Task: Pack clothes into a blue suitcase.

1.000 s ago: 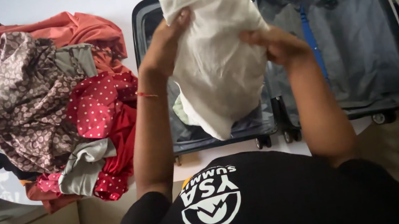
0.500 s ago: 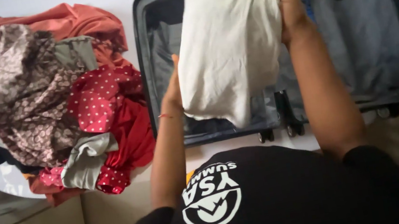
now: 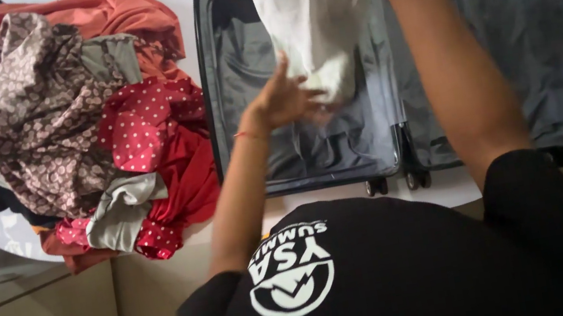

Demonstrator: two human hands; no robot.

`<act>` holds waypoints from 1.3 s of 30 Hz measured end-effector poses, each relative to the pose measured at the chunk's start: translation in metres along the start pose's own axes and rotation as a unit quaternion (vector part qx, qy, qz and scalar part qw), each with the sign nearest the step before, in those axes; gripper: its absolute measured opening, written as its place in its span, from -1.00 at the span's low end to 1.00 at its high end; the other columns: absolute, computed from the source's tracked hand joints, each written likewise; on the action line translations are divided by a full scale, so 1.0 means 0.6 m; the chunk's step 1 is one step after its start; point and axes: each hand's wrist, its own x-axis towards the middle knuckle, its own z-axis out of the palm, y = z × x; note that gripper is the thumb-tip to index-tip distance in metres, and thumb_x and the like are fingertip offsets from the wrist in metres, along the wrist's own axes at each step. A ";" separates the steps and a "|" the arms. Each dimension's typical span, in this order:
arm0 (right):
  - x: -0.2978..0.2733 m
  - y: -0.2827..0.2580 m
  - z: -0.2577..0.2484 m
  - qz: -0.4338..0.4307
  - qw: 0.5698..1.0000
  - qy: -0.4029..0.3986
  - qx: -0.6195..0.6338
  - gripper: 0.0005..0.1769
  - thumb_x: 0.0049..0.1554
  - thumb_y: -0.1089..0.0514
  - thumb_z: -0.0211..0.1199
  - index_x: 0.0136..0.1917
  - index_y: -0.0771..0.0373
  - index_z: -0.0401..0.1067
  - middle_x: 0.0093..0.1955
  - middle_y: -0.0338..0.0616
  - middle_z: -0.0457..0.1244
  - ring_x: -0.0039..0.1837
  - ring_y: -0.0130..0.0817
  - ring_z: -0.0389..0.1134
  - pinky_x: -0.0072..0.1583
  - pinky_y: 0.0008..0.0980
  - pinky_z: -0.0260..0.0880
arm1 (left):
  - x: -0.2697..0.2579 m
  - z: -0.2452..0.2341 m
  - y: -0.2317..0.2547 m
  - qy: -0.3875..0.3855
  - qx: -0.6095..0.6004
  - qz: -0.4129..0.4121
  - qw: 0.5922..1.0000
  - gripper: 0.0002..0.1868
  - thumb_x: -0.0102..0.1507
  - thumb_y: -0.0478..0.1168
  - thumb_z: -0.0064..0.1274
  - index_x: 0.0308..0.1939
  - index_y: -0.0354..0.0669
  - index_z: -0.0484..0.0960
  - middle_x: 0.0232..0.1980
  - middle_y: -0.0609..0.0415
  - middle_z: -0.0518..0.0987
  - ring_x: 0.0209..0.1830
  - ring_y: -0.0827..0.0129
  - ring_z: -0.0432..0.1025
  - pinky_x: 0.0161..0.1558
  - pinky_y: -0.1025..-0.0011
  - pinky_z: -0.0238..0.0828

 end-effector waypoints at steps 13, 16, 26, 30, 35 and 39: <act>-0.150 0.048 0.021 0.166 0.986 0.000 -0.003 -0.24 0.21 -0.13 0.26 0.53 0.26 0.17 0.38 0.07 0.26 0.39 -0.02 0.33 0.33 0.01 0.42 | 0.058 -0.097 0.060 0.126 -0.153 0.163 0.967 0.04 0.11 0.51 -0.42 0.43 -0.16 0.00 0.40 -0.25 0.19 0.31 -0.21 0.26 0.14 -0.23 0.33; -0.158 0.097 -0.063 0.206 0.976 0.041 -0.051 -0.16 0.14 -0.11 0.28 0.57 0.28 0.16 0.45 0.01 0.23 0.43 -0.09 0.29 0.36 -0.05 0.36 | 0.070 -0.070 0.118 0.158 -0.097 0.149 0.971 -0.06 0.16 0.44 -0.38 0.37 -0.18 0.11 0.33 -0.23 0.28 0.26 -0.16 0.32 0.10 -0.17 0.38; -0.129 0.110 -0.042 0.195 0.973 0.048 -0.117 -0.07 -0.06 0.09 0.37 0.55 0.19 0.18 0.38 -0.11 0.26 0.39 -0.17 0.28 0.36 -0.14 0.30 | 0.092 -0.113 0.189 0.310 0.037 0.116 0.943 -0.37 0.32 0.21 -0.22 0.18 -0.25 0.47 0.11 -0.15 0.57 0.09 -0.01 0.53 -0.05 0.04 0.56; -0.188 0.383 -0.275 0.142 0.982 0.095 -0.084 -0.51 0.13 0.11 0.23 0.30 0.33 0.43 0.21 0.00 0.34 0.27 -0.17 0.35 0.32 -0.18 0.34 | 0.112 -0.265 0.136 0.389 0.060 0.104 0.913 -0.47 0.39 0.12 -0.16 0.10 -0.27 0.62 0.03 -0.12 0.69 0.02 0.06 0.61 -0.10 0.12 0.62; -0.265 0.551 -0.379 0.239 0.952 0.162 -0.098 -0.81 0.18 0.18 0.14 -0.04 0.33 0.48 0.05 -0.01 0.38 0.21 -0.25 0.38 0.30 -0.30 0.25 | 0.120 -0.455 -0.080 0.472 0.162 0.110 0.859 -0.64 0.31 -0.24 -0.05 0.19 -0.11 0.57 -0.19 -0.03 0.56 -0.38 0.23 0.40 -0.40 0.18 0.39; -0.298 0.500 -0.271 0.167 0.983 0.065 -0.022 -0.82 0.14 0.25 0.14 -0.09 0.37 0.52 0.03 0.03 0.38 0.13 -0.14 0.41 0.22 -0.17 0.41 | 0.084 -0.451 -0.209 0.226 0.375 0.252 0.863 -0.16 0.05 -0.48 0.17 0.45 -0.24 0.33 0.25 -0.10 0.52 0.21 0.22 0.42 0.15 0.35 0.39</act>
